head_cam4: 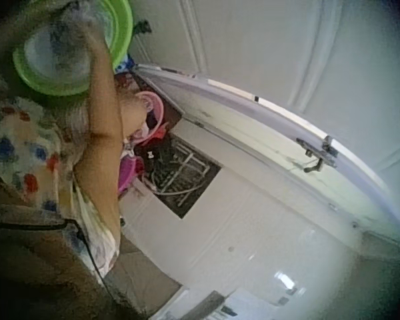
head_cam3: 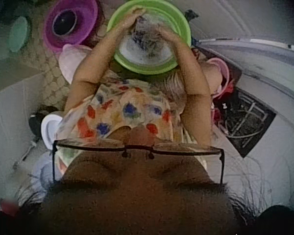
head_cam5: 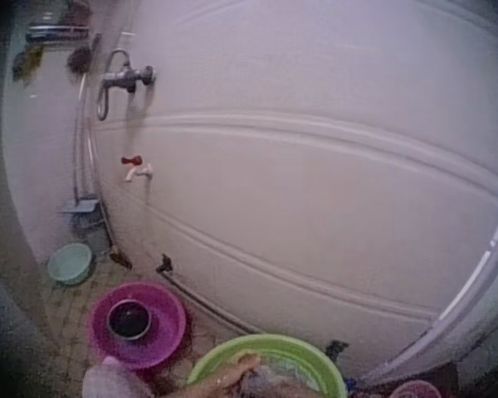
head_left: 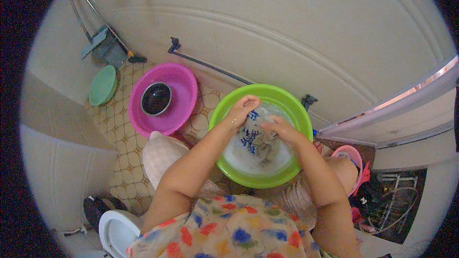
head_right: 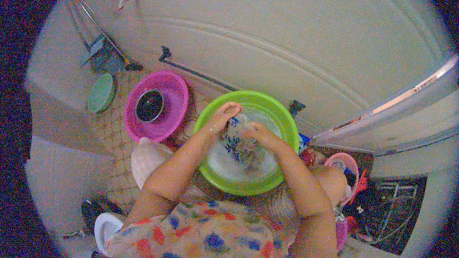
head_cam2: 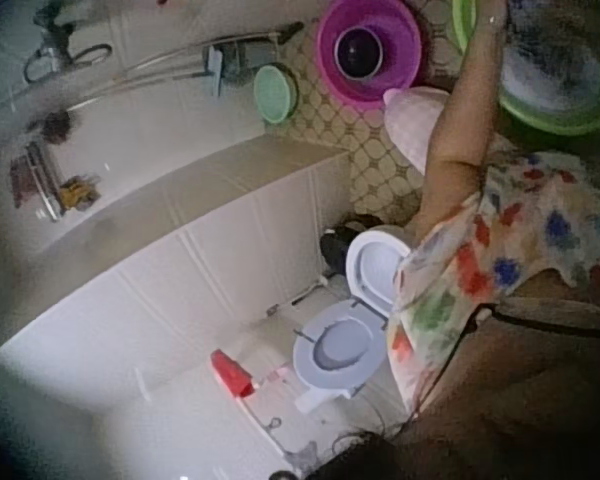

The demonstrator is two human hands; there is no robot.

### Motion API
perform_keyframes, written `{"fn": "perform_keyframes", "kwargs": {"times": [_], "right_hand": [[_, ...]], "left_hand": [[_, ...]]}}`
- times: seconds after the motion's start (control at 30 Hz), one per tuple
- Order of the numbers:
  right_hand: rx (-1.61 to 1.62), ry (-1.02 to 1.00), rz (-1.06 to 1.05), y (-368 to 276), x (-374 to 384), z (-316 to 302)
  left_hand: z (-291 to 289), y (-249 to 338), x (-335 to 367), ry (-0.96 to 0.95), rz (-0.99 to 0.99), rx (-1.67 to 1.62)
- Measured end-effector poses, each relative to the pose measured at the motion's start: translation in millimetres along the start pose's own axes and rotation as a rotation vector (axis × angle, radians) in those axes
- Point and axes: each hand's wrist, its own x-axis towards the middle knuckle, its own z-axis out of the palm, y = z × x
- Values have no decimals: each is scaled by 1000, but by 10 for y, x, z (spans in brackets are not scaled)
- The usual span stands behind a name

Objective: The person washes clothing items in a basin of soapy water by hand, scrubbing and wringing the fabric.

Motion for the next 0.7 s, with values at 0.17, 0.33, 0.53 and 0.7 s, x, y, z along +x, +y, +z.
{"fn": "perform_keyframes", "kwargs": {"times": [0.17,0.33,0.53,0.7], "right_hand": [[600,184,-88,-41,-55,-102],[511,297,-78,-27,-16,-254],[542,183,-130,-117,-84,-176],[451,318,-136,5,7,-269]], "left_hand": [[11,-63,70,110,124,201],[29,-146,46,-41,-4,553],[59,-326,-64,-176,-125,452],[-262,-494,22,-58,-238,421]]}}
